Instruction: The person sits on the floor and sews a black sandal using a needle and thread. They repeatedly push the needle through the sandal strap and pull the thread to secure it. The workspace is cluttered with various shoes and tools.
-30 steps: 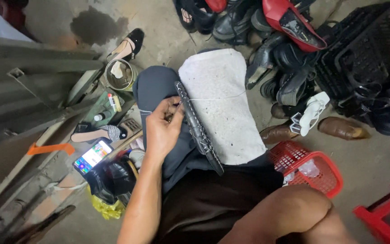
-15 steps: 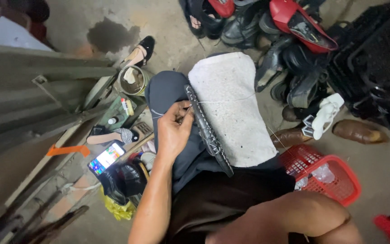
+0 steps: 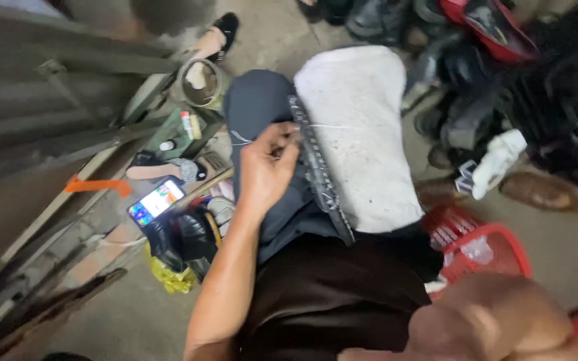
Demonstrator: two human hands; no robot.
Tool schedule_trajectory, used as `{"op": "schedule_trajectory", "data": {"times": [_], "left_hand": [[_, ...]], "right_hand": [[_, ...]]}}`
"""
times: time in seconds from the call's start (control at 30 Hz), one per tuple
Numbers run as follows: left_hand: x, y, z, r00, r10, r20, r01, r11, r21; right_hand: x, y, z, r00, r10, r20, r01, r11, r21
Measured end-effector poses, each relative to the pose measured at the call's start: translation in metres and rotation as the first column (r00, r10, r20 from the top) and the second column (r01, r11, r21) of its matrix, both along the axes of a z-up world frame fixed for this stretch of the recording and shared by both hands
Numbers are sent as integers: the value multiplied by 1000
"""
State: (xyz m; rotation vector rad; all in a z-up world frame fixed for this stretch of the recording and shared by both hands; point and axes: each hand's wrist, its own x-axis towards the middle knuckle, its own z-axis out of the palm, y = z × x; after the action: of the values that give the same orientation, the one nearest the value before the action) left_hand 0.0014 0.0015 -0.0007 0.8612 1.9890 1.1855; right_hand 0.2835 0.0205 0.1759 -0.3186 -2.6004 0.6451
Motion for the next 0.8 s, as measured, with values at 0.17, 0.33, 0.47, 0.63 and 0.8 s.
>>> {"op": "schedule_trajectory", "data": {"times": [0.17,0.33,0.47,0.63,0.8], "left_hand": [[-3,1,-7,999,-37,33,37,999,-8],[-9,-5,0,996,-41,75,41,999,-1],[-13,1,19,983,-97,159,115,987,-110],[-12,-2,19,980,-107,169,122,989,-81],[-13,-8,-14,977,-32,210,15,997,82]], "right_hand": [[-11,17,-22,997,-71,16,69,991,114],[-29,38,-56,994,-107,9,102,969,226],[-94,87,-75,983,-166,-73,177,966,190],[-118,97,-141,971,-239,16,236,966,109],[-122,87,-153,972,-231,-45,228,972,-65]]}}
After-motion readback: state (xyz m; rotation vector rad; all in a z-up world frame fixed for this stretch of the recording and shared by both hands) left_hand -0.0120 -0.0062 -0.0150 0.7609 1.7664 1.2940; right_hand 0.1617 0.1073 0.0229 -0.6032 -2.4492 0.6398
